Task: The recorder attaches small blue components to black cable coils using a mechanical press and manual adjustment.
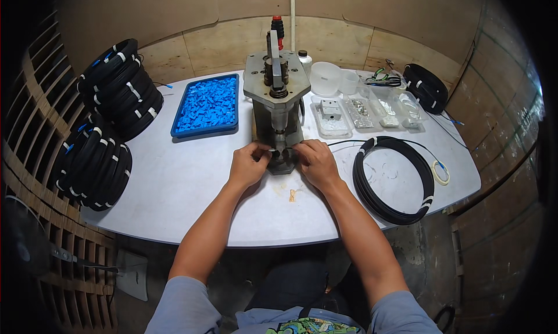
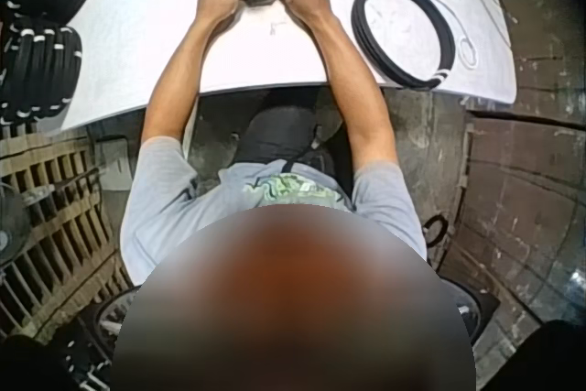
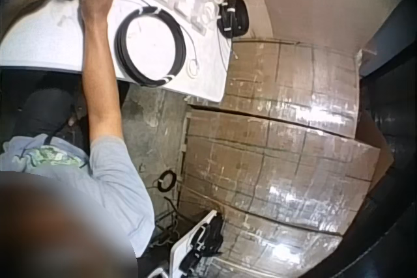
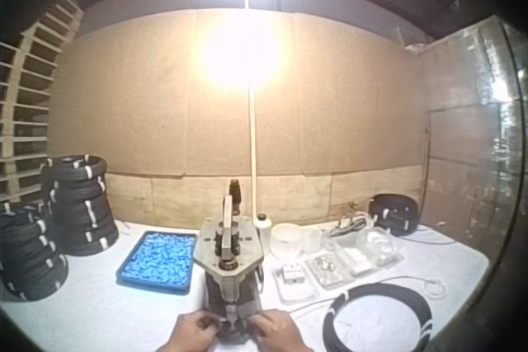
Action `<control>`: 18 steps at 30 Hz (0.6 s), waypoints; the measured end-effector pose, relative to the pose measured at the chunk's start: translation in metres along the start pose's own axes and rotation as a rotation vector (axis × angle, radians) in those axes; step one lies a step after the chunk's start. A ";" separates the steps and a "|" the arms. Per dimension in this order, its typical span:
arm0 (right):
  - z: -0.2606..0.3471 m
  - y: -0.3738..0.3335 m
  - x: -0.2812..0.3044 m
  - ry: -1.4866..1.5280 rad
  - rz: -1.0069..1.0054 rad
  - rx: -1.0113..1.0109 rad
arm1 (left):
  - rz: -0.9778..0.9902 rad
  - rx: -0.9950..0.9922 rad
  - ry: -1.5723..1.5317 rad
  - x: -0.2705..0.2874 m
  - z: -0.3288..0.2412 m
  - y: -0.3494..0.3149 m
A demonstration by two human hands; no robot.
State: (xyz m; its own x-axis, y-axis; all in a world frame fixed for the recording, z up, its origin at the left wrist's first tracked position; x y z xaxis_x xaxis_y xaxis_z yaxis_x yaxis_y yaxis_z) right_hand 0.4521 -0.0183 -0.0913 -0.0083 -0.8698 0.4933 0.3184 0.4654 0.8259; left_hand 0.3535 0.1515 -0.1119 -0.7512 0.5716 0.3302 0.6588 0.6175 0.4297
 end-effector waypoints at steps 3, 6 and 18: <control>0.000 0.000 0.000 -0.004 -0.009 0.002 | -0.003 -0.023 0.012 0.001 -0.001 0.000; 0.001 0.000 0.000 -0.013 -0.019 0.007 | -0.002 -0.019 0.021 0.001 0.000 0.000; 0.001 0.000 0.001 -0.006 -0.008 -0.001 | -0.006 -0.009 0.029 0.001 0.000 0.000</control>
State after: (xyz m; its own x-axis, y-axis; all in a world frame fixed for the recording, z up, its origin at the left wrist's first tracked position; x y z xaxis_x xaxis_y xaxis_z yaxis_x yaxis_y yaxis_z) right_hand 0.4509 -0.0186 -0.0905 -0.0168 -0.8724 0.4885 0.3191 0.4584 0.8295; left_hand 0.3529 0.1523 -0.1113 -0.7562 0.5520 0.3513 0.6538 0.6161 0.4393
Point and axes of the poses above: each hand's wrist, its own y-axis towards the middle knuckle, its own x-axis out of the back of the hand, z = x × y, the point moved 6 cm from there along y, towards the middle knuckle, and after that the axes turned 10 degrees about -z, right-handed, at the moved point
